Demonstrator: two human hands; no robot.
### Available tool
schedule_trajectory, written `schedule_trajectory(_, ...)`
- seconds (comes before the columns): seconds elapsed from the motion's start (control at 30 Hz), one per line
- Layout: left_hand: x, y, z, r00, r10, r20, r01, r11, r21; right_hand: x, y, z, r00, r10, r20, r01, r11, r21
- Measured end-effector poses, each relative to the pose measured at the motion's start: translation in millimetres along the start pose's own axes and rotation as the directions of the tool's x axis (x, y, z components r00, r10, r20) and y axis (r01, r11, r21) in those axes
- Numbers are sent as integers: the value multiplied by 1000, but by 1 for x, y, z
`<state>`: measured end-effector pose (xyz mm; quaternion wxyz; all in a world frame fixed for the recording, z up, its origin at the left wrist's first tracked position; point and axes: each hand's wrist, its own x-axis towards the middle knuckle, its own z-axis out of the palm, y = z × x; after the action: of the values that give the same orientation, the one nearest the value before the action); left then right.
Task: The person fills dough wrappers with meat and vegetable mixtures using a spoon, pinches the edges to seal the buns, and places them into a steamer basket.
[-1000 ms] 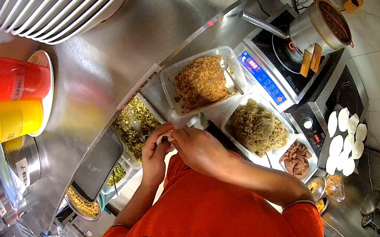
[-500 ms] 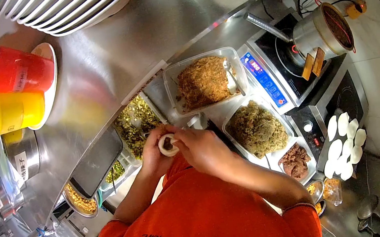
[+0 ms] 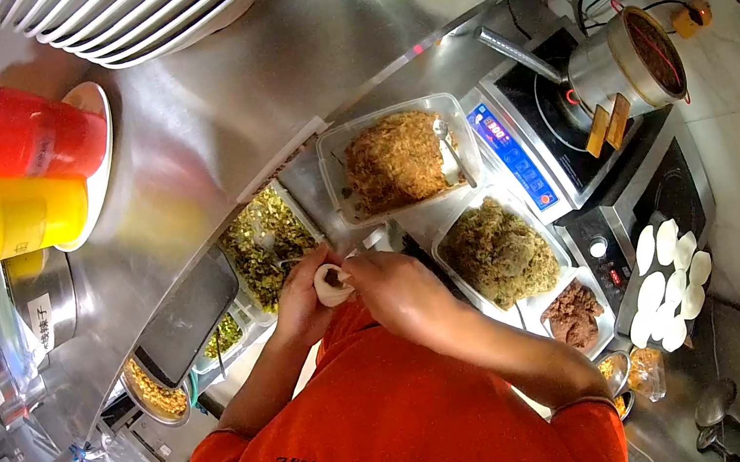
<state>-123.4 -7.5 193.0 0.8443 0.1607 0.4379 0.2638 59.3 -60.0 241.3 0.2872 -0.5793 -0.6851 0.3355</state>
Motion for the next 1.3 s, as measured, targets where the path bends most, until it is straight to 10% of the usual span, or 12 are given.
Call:
schedule_trajectory(0.5,-6,-2,7,996,22,-89,-18,999,51,0,-11,-2,999,24,37,-21,997,-72)
schedule_trajectory(0.6,-2,-6,-8,988,30,153,-22,998,-58,7,-7,-6,996,49,68,-47,998,-35)
schedule_trajectory(0.97,-21,0,7,889,405,215,-456,730,509,10,-16,-10,998,65,-6,-65,997,51)
schedule_trajectory(1.3,-23,8,19,927,361,101,-358,773,524,10,-15,-13,996,85,-28,-83,994,68)
